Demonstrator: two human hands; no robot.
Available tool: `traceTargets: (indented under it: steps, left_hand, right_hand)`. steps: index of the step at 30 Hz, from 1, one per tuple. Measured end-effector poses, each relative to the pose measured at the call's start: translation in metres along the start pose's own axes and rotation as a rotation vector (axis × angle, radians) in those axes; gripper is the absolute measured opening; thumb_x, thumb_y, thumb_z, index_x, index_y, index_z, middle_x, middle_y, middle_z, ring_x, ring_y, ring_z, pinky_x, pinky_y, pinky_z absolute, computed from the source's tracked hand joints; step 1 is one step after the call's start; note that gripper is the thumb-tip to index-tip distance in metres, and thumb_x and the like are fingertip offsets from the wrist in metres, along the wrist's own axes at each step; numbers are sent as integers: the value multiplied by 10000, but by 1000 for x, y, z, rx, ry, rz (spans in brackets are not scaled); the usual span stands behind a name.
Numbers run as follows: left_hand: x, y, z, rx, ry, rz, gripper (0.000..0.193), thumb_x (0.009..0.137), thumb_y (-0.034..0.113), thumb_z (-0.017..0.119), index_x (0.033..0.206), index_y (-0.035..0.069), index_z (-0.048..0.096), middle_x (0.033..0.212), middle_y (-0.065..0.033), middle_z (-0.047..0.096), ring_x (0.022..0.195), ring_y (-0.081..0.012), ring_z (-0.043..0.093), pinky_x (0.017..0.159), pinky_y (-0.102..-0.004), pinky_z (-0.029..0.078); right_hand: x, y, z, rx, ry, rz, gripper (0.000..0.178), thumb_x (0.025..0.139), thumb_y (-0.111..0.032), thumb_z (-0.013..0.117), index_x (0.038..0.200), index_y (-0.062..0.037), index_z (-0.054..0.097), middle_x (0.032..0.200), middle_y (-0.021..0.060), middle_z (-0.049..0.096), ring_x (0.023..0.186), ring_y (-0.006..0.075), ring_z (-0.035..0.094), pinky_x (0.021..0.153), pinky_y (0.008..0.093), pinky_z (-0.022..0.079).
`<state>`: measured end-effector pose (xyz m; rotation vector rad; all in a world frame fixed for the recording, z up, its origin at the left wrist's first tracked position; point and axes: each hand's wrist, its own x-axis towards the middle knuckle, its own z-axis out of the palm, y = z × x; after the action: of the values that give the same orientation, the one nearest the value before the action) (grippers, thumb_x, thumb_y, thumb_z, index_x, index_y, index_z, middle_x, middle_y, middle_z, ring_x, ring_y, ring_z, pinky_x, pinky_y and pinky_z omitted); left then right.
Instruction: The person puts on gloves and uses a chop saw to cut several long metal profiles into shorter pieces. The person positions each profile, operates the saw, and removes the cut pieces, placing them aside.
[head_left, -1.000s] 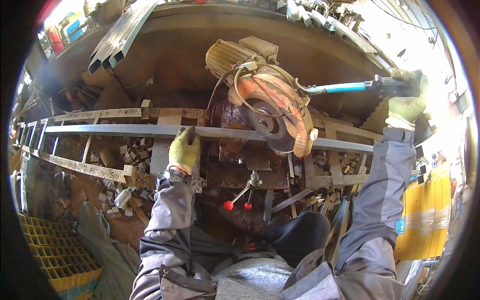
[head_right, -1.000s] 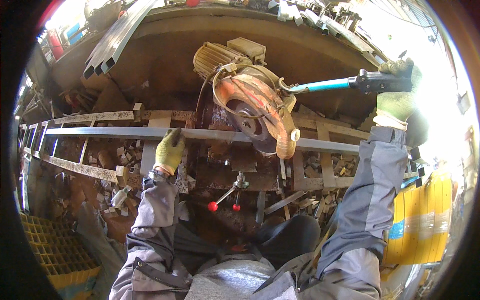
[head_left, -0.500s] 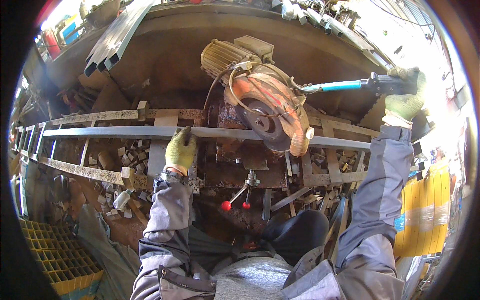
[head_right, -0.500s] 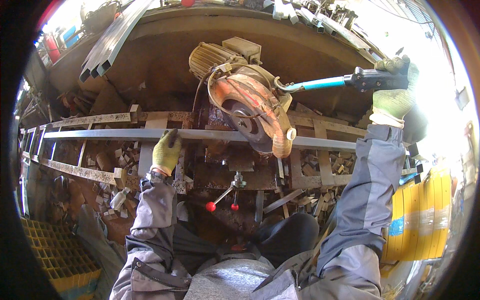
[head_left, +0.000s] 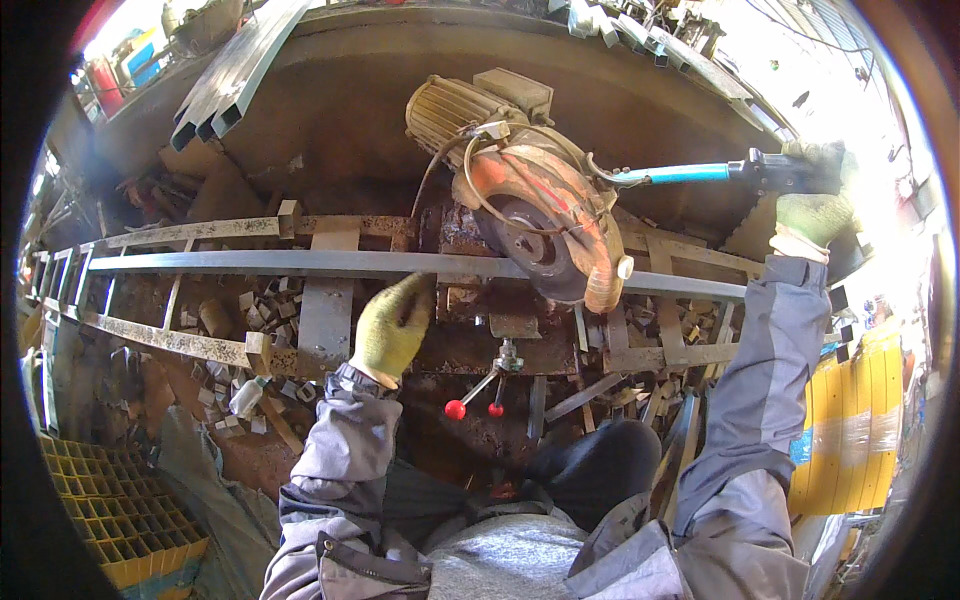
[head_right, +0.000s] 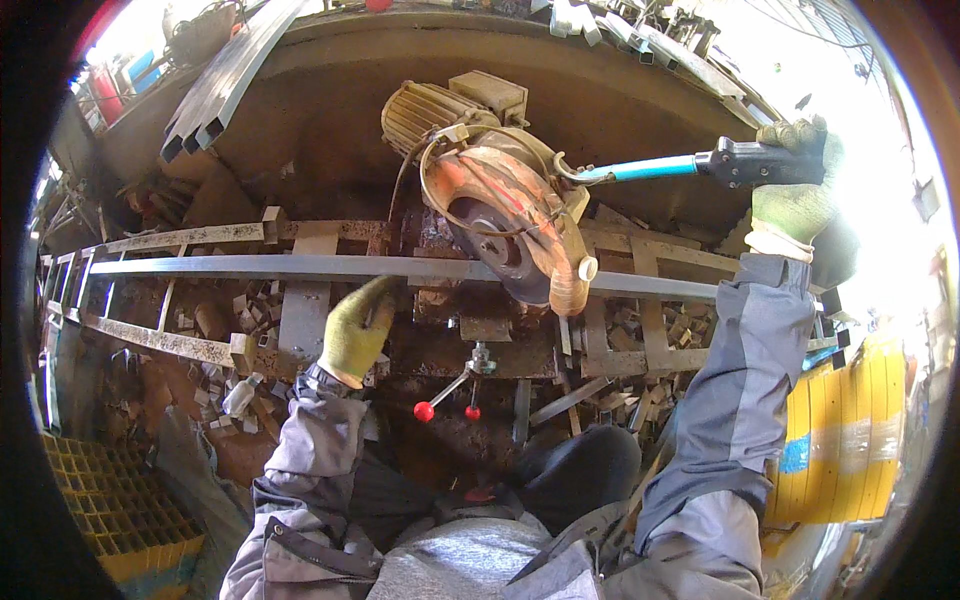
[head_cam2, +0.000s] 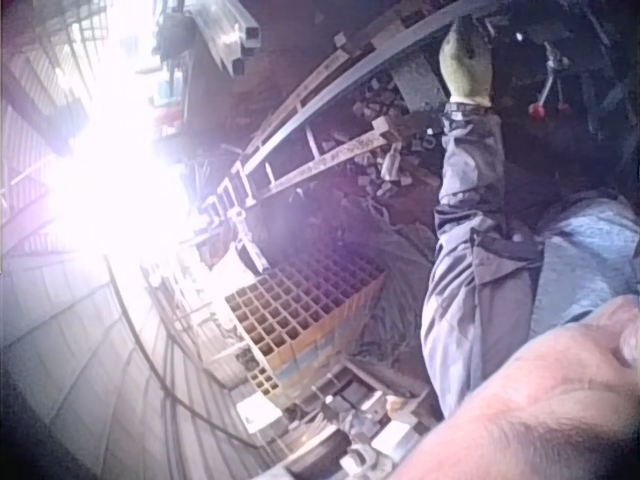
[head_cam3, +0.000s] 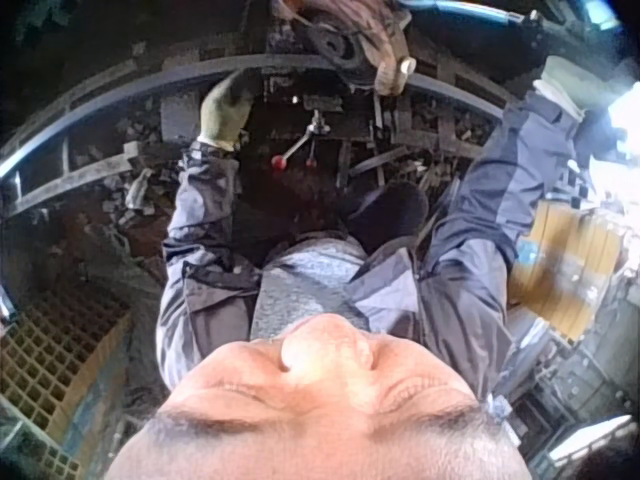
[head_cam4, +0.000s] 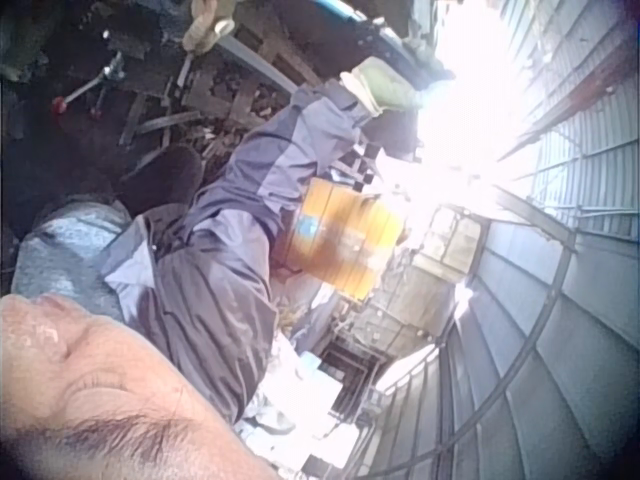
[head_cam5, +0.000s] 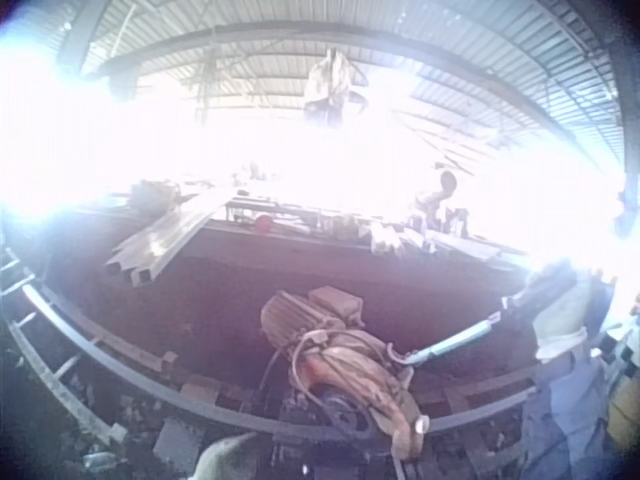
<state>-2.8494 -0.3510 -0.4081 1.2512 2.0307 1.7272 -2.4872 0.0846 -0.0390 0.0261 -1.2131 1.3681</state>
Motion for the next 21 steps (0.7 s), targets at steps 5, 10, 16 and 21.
traceTargets:
  steps: [5, 10, 16, 21]
  left_hand:
    - [-4, 12, 2, 63, -209, -18, 330, 1165, 118, 789, 1472, 8, 839, 1334, -157, 910, 1238, -249, 863, 1091, -388, 652]
    - [-3, 12, 0, -57, -197, -77, 333, 1186, 131, 771, 1489, 9, 835, 1328, -150, 911, 1204, -226, 856, 1081, -381, 649]
    - [0, 10, -4, -45, -195, -55, 338, 1176, 125, 773, 1485, 2, 832, 1315, -168, 908, 1203, -240, 860, 1075, -383, 654]
    - [0, 16, 1, 24, -168, 17, 352, 1132, 158, 788, 1459, 39, 841, 1325, -240, 881, 1200, -412, 862, 1037, -453, 671]
  right_hand:
    - [-1, -5, 4, 40, -17, 54, 388, 1231, -339, 651, 1221, 10, 820, 998, 158, 806, 995, 371, 776, 1054, 559, 619]
    - [-3, -2, 3, -82, -37, 13, 361, 1198, -344, 703, 1229, 2, 800, 1064, 148, 796, 993, 347, 767, 1035, 541, 613]
    - [-17, 1, -11, -171, 171, -8, 525, 1166, -514, 694, 1211, 2, 780, 1076, 142, 768, 1048, 342, 741, 1040, 542, 590]
    - [-46, -17, -30, 69, -186, 43, 428, 1166, -466, 737, 1078, -56, 823, 1092, 130, 795, 1072, 382, 735, 1036, 614, 581]
